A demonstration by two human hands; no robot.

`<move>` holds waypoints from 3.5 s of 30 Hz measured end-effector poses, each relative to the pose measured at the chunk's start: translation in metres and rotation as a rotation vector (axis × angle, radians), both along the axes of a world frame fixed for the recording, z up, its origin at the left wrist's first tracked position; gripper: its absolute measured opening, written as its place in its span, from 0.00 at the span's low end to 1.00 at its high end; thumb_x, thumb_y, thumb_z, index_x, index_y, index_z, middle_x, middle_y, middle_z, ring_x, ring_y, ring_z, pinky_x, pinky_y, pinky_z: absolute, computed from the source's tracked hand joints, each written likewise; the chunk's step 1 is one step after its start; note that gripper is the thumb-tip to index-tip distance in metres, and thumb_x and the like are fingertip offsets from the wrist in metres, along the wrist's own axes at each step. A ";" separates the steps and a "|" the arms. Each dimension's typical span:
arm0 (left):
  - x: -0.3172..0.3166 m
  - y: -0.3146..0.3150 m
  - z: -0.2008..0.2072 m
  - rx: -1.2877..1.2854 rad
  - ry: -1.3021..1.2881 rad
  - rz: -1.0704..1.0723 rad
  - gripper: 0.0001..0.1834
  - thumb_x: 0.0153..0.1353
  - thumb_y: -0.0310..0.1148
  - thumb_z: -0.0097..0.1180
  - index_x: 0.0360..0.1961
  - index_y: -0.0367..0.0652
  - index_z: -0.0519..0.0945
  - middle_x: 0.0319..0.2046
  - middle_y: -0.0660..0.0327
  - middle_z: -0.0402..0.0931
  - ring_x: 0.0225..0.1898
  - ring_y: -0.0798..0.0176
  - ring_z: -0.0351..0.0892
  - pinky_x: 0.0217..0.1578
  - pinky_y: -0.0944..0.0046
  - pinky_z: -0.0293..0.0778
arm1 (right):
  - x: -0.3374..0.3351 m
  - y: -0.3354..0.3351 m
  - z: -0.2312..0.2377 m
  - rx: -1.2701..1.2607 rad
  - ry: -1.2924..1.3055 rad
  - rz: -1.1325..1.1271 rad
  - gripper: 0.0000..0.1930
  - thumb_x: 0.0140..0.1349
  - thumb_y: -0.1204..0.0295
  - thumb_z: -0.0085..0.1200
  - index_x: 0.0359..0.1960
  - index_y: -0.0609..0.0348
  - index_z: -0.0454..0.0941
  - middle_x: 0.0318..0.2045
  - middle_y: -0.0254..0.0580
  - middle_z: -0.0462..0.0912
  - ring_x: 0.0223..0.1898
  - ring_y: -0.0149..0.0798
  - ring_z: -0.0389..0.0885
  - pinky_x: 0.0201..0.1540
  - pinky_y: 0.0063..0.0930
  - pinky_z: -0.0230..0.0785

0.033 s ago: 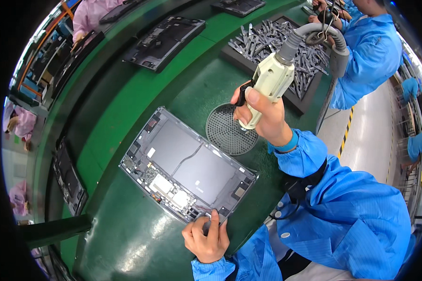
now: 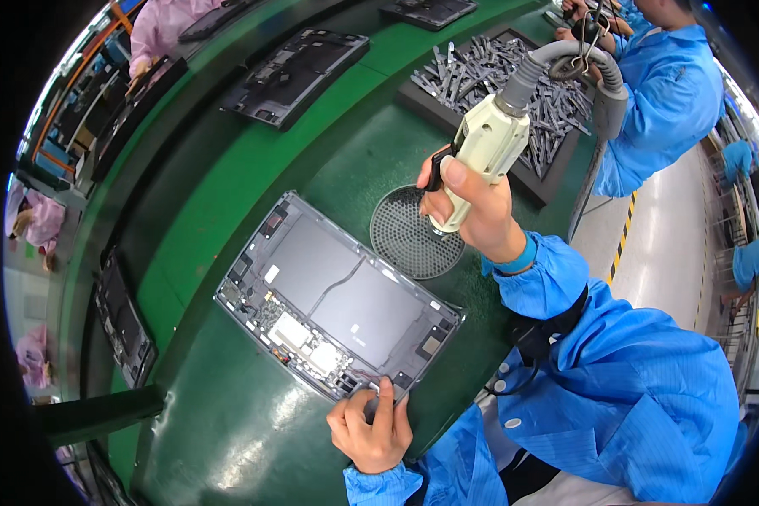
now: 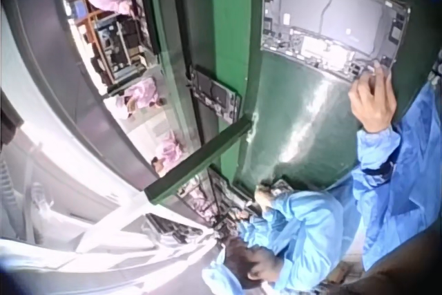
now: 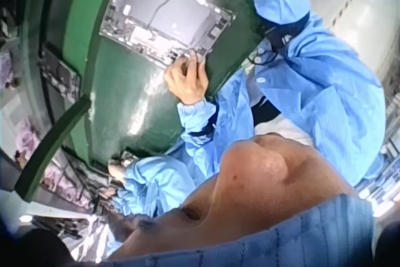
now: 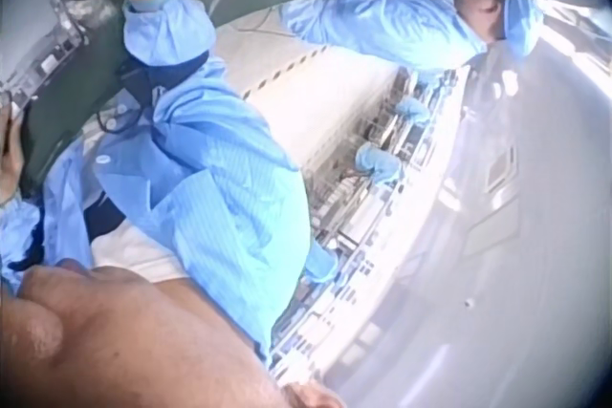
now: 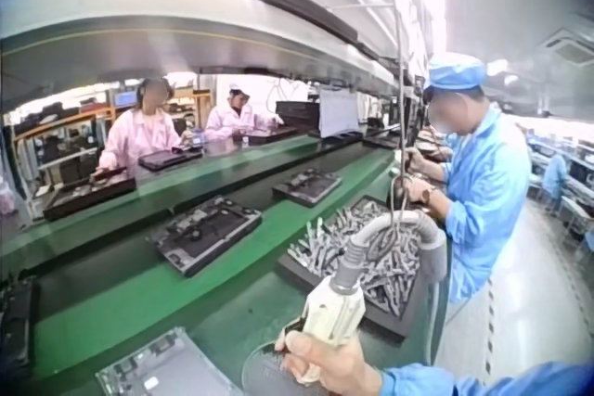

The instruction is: The person assembles internal components into a tablet and screws parts of the tablet together using an electric screwdriver.

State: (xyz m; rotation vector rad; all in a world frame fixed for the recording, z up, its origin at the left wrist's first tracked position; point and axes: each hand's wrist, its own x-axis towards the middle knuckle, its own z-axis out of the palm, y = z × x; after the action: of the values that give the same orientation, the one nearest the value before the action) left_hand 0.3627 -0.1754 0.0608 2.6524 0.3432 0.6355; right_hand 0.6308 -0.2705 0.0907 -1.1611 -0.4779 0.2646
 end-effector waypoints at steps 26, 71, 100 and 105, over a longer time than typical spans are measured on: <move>-0.010 0.015 -0.009 -0.161 -0.115 0.063 0.22 0.36 0.34 0.70 0.35 0.43 0.78 0.43 0.59 0.71 0.44 0.52 0.70 0.37 0.58 0.75 | -0.131 0.012 0.022 -0.082 0.069 0.796 0.35 0.52 0.44 0.61 0.40 0.71 0.72 0.20 0.36 0.75 0.22 0.25 0.72 0.27 0.20 0.67; 0.015 -0.004 -0.010 -0.063 -0.127 0.217 0.18 0.40 0.34 0.72 0.26 0.40 0.74 0.39 0.54 0.70 0.42 0.48 0.67 0.40 0.52 0.67 | 0.033 -0.048 -0.011 -0.297 -0.151 -0.118 0.20 0.62 0.64 0.57 0.49 0.67 0.72 0.35 0.37 0.79 0.35 0.31 0.78 0.43 0.25 0.71; -0.004 0.012 0.012 -0.372 0.190 0.480 0.17 0.63 0.38 0.55 0.28 0.32 0.69 0.18 0.60 0.65 0.20 0.66 0.63 0.21 0.63 0.61 | -0.045 -0.037 -0.035 -0.724 -0.624 0.555 0.16 0.58 0.61 0.54 0.26 0.65 0.74 0.22 0.52 0.76 0.28 0.54 0.76 0.32 0.45 0.66; -0.015 0.018 0.009 -1.065 -0.160 0.496 0.13 0.68 0.38 0.46 0.42 0.41 0.61 0.26 0.59 0.68 0.20 0.64 0.75 0.16 0.69 0.71 | -0.058 -0.025 -0.014 -0.597 -0.399 0.618 0.17 0.59 0.69 0.56 0.46 0.69 0.74 0.29 0.48 0.73 0.32 0.44 0.76 0.34 0.36 0.68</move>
State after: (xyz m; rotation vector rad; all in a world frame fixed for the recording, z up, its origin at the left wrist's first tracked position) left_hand 0.3480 -0.1573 0.0701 1.4912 0.9805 0.5661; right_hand 0.5733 -0.2952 0.0764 -1.6351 -1.1671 0.7530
